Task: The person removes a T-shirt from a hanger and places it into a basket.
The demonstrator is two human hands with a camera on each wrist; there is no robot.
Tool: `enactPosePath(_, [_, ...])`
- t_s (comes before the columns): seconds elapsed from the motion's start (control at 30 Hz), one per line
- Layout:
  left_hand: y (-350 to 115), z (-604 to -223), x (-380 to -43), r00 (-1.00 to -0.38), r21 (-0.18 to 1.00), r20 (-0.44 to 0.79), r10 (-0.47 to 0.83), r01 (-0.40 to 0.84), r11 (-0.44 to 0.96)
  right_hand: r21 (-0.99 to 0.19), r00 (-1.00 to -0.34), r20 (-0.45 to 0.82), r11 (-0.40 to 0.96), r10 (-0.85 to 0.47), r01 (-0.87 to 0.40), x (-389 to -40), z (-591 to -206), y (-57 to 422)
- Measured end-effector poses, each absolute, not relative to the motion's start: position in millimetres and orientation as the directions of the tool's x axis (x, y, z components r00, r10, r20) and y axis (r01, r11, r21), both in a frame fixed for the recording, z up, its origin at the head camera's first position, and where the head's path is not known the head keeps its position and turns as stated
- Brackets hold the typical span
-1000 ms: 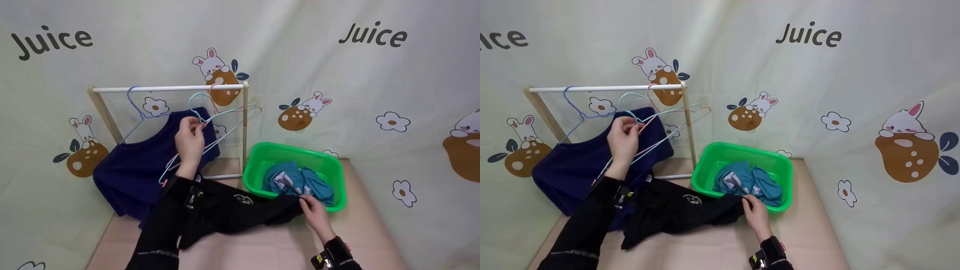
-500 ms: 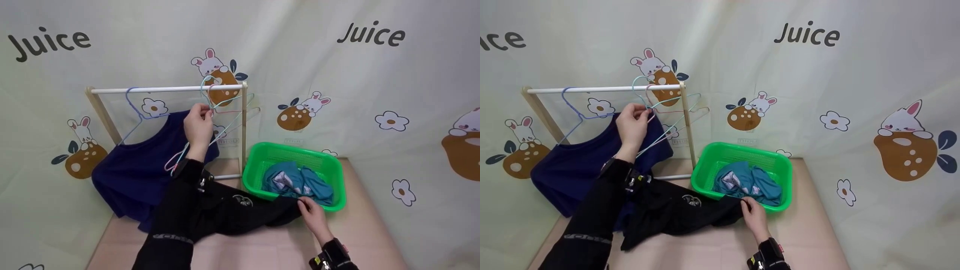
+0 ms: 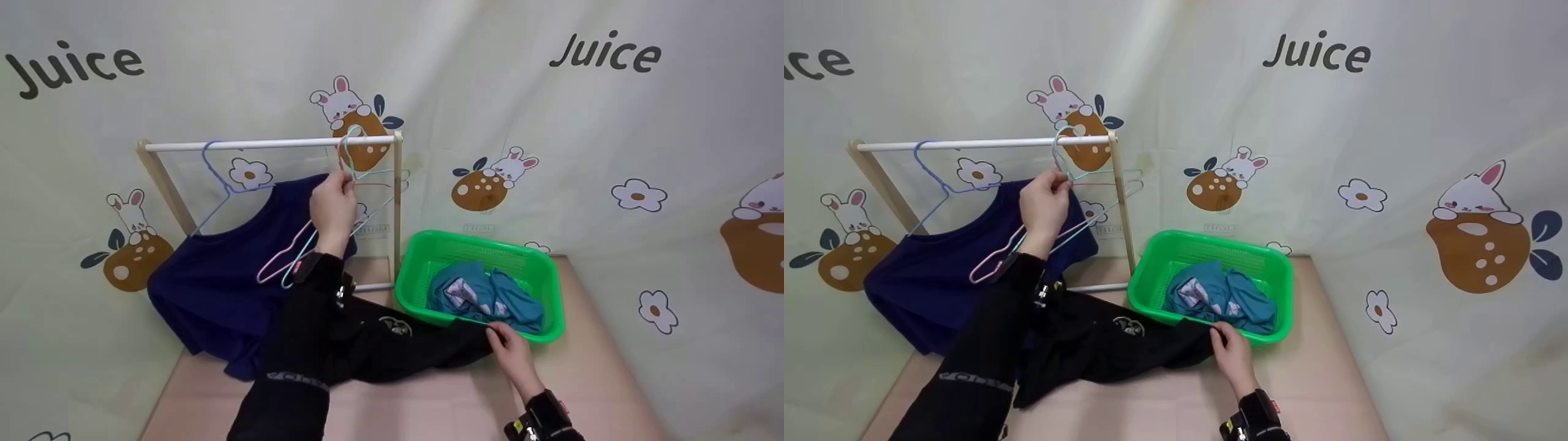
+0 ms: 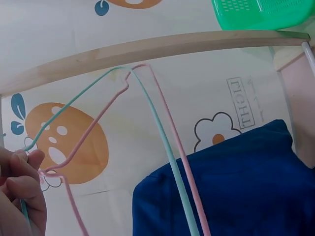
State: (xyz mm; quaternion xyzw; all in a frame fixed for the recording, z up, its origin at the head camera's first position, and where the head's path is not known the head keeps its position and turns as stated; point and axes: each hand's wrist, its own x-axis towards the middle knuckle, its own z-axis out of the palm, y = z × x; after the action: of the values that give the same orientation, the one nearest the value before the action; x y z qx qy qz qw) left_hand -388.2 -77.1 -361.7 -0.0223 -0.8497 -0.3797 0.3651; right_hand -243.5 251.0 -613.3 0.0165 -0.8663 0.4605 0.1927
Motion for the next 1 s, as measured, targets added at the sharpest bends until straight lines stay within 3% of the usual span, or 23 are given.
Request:
enactPosePath(0.23, [-80.0, -376.5, -388.1, -0.768, 0.570, 0.609, -0.199, 0.249, 0.783, -0.771, -0.916, 0.386, 0.584, 0.108, -0.255, -244.7, -614.8, 245.1])
enactPosePath(0.43, [-78.7, -390.4, -387.6, -0.665, 0.353, 0.740, -0.095, 0.264, 0.897, -0.767, -0.926, 0.375, 0.550, -0.033, -0.330, -247.8, -614.3, 233.0])
enactPosePath(0.53, [-77.9, -397.4, -385.5, -0.612, 0.317, 0.786, -0.089, 0.276, 0.907, -0.748, -0.919, 0.364, 0.540, -0.150, -0.385, -248.8, -614.5, 221.6])
enactPosePath(0.73, [-77.4, -408.8, -377.8, -0.555, 0.288, 0.829, -0.066, 0.324, 0.901, -0.652, -0.830, 0.393, 0.517, -0.396, -0.555, -251.4, -617.8, 193.9])
enactPosePath(1.0, [-84.2, -423.9, -368.6, -0.610, 0.273, 0.792, -0.031, 0.309, 0.911, -0.574, -0.812, 0.219, 0.602, -0.541, -0.555, -252.4, -626.4, 167.8])
